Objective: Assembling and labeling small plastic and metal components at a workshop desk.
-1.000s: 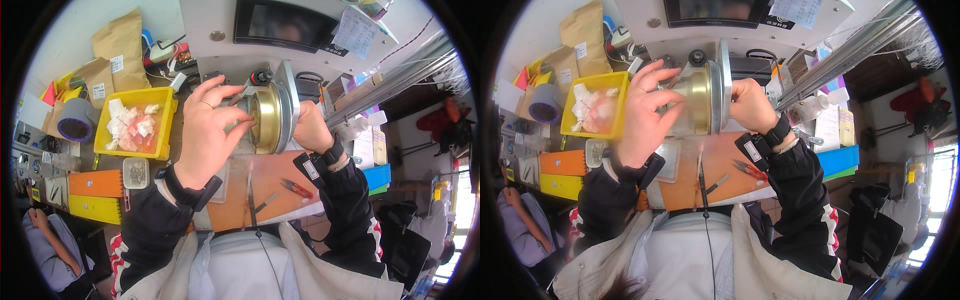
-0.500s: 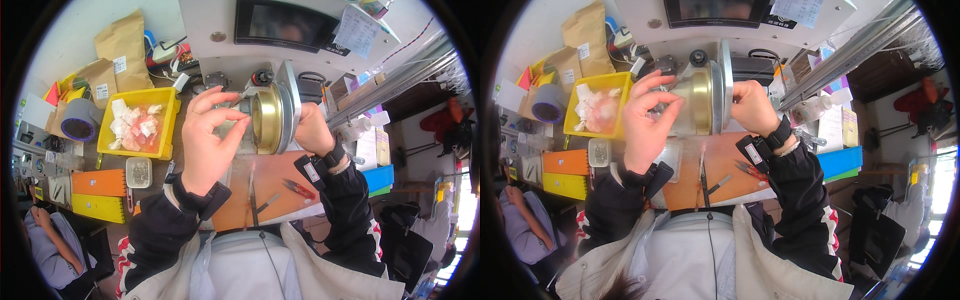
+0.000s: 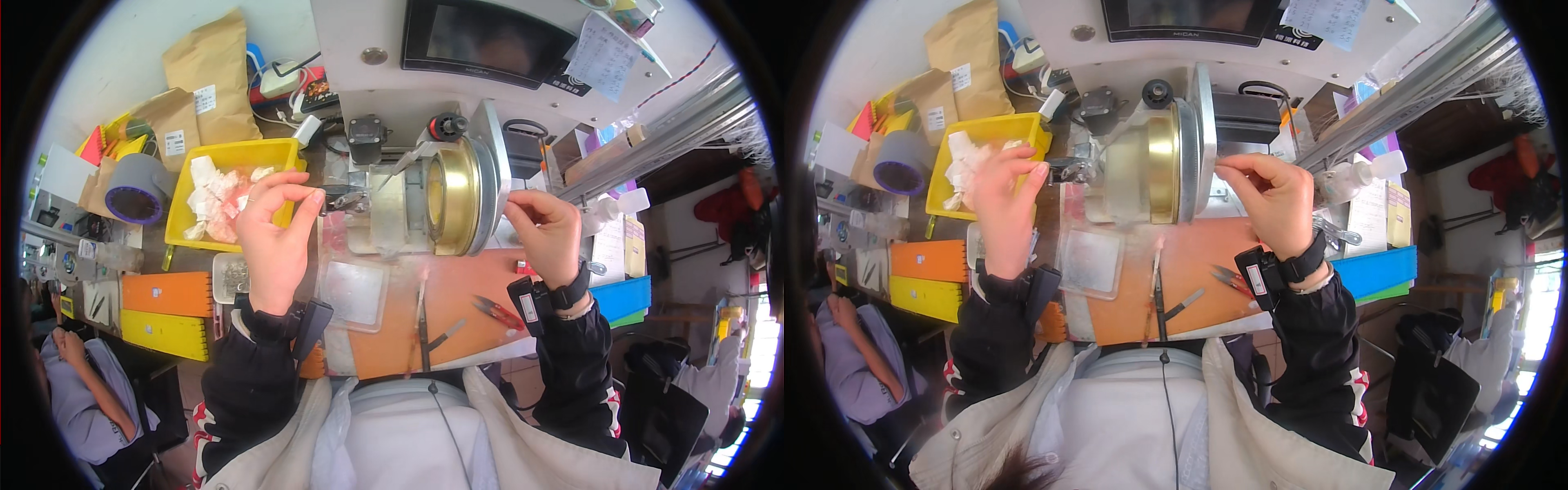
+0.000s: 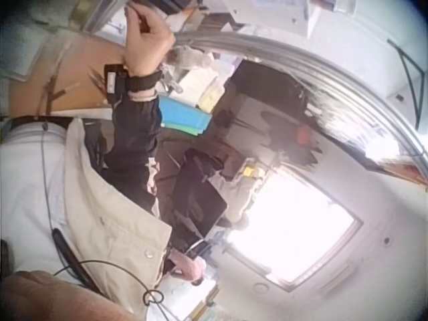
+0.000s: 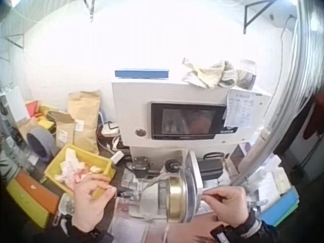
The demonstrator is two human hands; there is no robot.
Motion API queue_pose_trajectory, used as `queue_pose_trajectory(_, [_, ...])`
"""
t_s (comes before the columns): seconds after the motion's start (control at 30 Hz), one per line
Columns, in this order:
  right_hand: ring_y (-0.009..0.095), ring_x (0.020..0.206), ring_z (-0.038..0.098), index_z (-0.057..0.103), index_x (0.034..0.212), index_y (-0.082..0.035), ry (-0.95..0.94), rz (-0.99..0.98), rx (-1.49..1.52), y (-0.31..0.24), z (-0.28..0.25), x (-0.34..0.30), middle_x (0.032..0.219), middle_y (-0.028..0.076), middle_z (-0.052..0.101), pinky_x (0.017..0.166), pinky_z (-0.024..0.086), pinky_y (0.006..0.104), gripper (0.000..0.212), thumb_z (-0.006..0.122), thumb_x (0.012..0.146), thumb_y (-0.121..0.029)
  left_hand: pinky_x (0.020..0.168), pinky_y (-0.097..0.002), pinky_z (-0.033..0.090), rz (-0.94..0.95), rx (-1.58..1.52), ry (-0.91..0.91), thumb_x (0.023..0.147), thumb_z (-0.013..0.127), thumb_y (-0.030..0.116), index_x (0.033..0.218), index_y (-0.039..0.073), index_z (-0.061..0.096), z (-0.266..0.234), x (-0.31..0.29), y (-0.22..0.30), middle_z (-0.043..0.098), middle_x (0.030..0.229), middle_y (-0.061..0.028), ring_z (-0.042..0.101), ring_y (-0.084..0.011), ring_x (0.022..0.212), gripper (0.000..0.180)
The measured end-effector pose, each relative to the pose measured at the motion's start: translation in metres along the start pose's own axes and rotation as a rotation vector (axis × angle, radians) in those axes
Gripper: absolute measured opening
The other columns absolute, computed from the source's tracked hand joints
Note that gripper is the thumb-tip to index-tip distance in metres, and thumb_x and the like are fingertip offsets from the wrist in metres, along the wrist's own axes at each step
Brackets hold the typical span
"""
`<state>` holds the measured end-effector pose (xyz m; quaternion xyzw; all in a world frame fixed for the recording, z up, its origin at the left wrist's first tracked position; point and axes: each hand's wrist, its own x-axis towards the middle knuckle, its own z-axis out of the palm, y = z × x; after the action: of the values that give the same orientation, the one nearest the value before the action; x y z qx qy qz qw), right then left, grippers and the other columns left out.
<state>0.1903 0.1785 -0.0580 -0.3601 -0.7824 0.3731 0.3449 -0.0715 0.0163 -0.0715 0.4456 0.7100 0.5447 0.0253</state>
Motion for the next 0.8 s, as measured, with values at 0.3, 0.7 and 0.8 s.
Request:
queue_pose_trajectory(0.3, [0.01, 0.058, 0.059, 0.074, 0.09, -0.002, 0.072, -0.189, -0.139, -0.009, 0.003, -0.001, 0.075, 0.007, 0.07, 0.054, 0.046, 0.023, 0.01, 0.075, 0.081, -0.003, 0.089, -0.032, 0.044, 0.013, 0.047, -0.113, 0.081, 0.072, 0.004, 0.083, -0.001, 0.067, -0.014, 0.015, -0.015, 0.065, 0.099, -0.0094, 0.061, -0.0215, 0.096, 0.008])
queue_pose_trajectory(0.7, [0.019, 0.059, 0.062, 0.073, 0.09, -0.002, 0.043, -0.289, -0.198, -0.015, 0.001, -0.002, 0.074, 0.01, 0.068, 0.055, 0.047, 0.0269, 0.013, 0.074, 0.077, 0.001, 0.079, -0.0244, 0.045, -0.323, -0.277, -0.513, 0.08, 0.068, 0.003, 0.085, -0.002, 0.067, -0.023, 0.037, -0.038, 0.066, 0.09, -0.0037, 0.06, -0.0119, 0.085, 0.008])
queue_pose_trajectory(0.8, [0.024, 0.061, 0.063, 0.073, 0.089, -0.004, 0.012, -0.282, -0.24, -0.008, 0.002, -0.004, 0.075, 0.012, 0.067, 0.055, 0.048, 0.0305, 0.012, 0.073, 0.077, -0.001, 0.083, -0.0271, 0.045, -0.333, -0.015, -0.525, 0.08, 0.066, 0.003, 0.085, -0.003, 0.068, -0.019, 0.038, -0.025, 0.068, 0.091, -0.0064, 0.062, -0.0167, 0.087, 0.008])
